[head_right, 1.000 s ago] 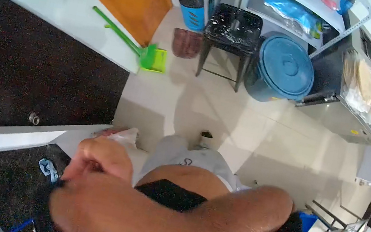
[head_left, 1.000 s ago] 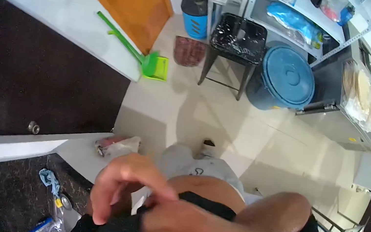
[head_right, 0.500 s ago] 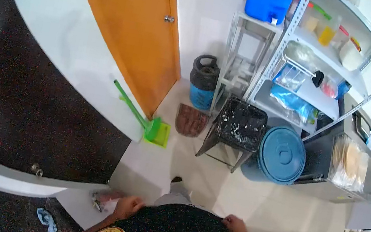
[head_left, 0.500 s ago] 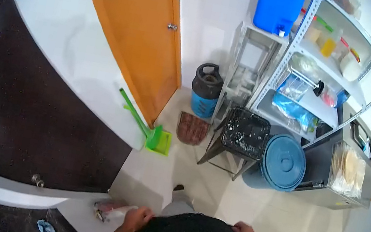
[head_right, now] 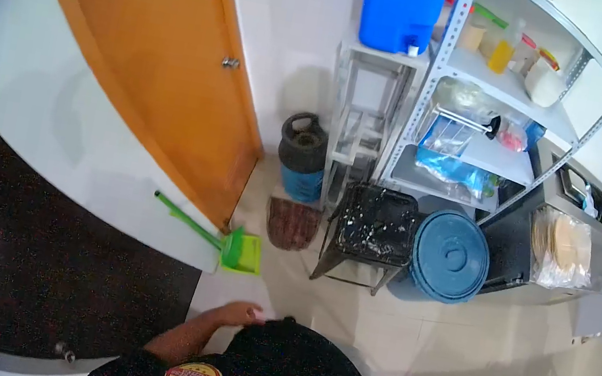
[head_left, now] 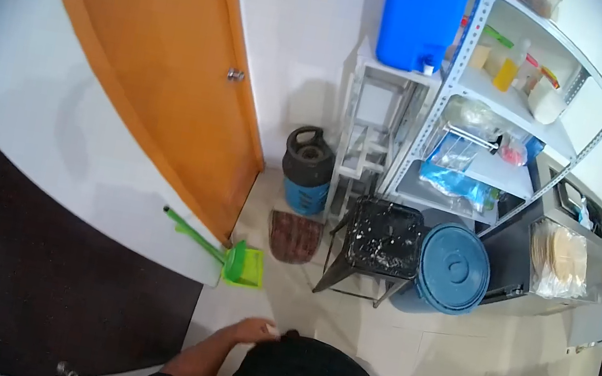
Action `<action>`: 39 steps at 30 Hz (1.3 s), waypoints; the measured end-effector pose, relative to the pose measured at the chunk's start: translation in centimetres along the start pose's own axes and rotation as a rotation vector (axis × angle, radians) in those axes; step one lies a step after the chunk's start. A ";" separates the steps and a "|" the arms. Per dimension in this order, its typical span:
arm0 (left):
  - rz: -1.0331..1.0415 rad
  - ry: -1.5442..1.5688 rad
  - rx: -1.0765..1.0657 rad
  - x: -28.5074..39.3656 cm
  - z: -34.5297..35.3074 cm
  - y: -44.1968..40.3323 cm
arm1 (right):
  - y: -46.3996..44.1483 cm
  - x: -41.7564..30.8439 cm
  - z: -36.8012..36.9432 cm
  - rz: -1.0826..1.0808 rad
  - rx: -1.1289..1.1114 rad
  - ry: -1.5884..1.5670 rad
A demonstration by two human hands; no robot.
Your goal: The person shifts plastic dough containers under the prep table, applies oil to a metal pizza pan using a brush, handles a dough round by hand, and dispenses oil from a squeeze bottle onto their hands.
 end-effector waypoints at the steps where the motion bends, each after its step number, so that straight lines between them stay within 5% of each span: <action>1: 0.153 -0.215 -0.003 0.0 0.6 0.3 | 0.4 -4.8 -4.3 -0.125 0.115 -0.167; 2: 0.307 -0.423 -0.011 -0.8 2.0 1.0 | 1.3 -9.9 -9.1 -0.250 0.228 -0.333; 4: -0.017 -0.149 -0.109 -3.4 3.0 1.5 | 2.5 -15.4 -15.8 -0.367 0.349 -0.494; 7: 0.269 -0.101 -0.031 -3.7 1.9 4.1 | 3.4 -12.6 -13.4 0.350 0.388 -0.724; 8: 0.265 -0.105 -0.047 -4.2 1.0 2.9 | 3.2 -13.3 -13.1 0.362 0.388 -0.736; 10: 0.448 -0.655 0.107 -3.8 -0.4 -0.8 | 3.6 -13.1 -12.4 0.687 0.409 -0.659; 11: 0.294 -0.713 0.176 -2.4 -0.9 -2.8 | 4.1 -12.1 -12.4 0.840 0.424 -0.609; 12: 0.141 -0.765 0.257 0.7 -1.2 -5.2 | 4.0 -10.8 -13.0 0.834 0.434 -0.603; 14: 0.173 -0.760 0.154 8.2 3.4 -6.7 | 3.9 -9.1 -14.4 0.598 0.585 -0.626; 16: 0.115 -0.594 -0.157 9.8 9.8 -9.2 | 4.5 -7.3 -12.2 0.478 0.650 -0.657; 19: 0.197 -0.563 -0.155 11.7 10.3 -9.1 | 4.3 0.9 -4.8 0.459 0.593 -1.768; 24: 0.231 -0.180 -0.238 11.1 10.2 -9.1 | 8.7 -1.6 -19.1 0.247 0.970 -1.063; 27: 0.067 -0.051 -0.220 11.0 10.8 -10.5 | 11.2 0.0 -23.2 0.669 0.564 -1.703; 28: 0.064 -0.044 -0.205 10.9 11.4 -10.9 | 11.1 0.9 -23.1 0.656 0.552 -1.696; 31: 0.143 0.224 -0.260 11.1 13.4 -13.2 | 9.4 2.2 -23.3 0.226 0.394 -0.886; 32: 0.147 0.231 -0.250 11.6 13.8 -13.2 | 9.2 3.5 -22.8 0.219 0.388 -0.877; 36: 0.273 0.141 -0.160 13.8 14.4 -11.0 | 11.0 8.4 -21.4 0.589 0.691 -0.616; 38: 0.086 0.479 -0.186 15.4 15.5 -7.8 | 15.4 7.7 -19.0 0.997 0.697 -0.540; 39: -0.004 0.645 -0.200 15.7 15.8 -7.2 | 14.8 8.5 -17.5 0.991 0.701 -0.534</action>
Point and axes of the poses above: each hand's wrist, its own y-axis away from the middle knuckle, its own z-axis out of the palm, x = y × z, the point moved 6 cm from there along -y, towards the middle knuckle, and after that the axes turned 11 degrees about y, right-handed, at the moved point
